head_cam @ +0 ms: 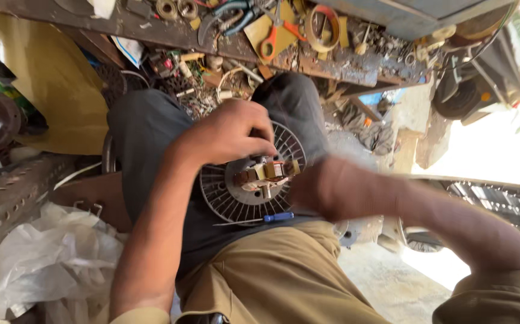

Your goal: The person threads wire through the stator of a fan motor by hand and using a screwdriver.

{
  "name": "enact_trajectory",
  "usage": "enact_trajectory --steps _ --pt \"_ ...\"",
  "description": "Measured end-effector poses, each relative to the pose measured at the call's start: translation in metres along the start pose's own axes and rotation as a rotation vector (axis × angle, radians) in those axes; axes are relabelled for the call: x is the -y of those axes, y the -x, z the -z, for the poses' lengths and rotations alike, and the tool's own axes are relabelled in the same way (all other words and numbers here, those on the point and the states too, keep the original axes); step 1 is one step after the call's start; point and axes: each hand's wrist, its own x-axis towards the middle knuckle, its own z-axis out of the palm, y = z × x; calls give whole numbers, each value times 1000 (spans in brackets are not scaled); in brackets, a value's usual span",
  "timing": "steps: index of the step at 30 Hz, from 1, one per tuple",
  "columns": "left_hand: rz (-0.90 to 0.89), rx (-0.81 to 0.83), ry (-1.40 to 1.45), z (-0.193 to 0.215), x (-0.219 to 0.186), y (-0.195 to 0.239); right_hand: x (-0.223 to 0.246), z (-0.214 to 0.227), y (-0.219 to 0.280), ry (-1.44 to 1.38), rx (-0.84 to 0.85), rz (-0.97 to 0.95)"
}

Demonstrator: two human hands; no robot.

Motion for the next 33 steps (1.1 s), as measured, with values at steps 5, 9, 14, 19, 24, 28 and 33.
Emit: enact_trajectory --steps 5,9,14,19,24,28,33 --pt "-265 -430 -232 -65 -72 72 -11 14 -3 -47 -233 227" --pt "-143 -584 -296 -62 -75 74 -86 0 -43 123 -295 -86" --pt "21 -490 88 -46 -26 21 -85 28 -10 277 -272 -357" --pt "-42 -116 71 0 -13 21 11 7 -2 99 88 -23" --pt "-51 -485 -318 -63 -72 81 -19 9 -8 137 -220 194" --pt "-17 -710 143 -71 -75 71 -85 4 -48 129 -344 -90" --pt "116 -348 -45 -37 -15 1 -63 35 -6 507 -177 -507"
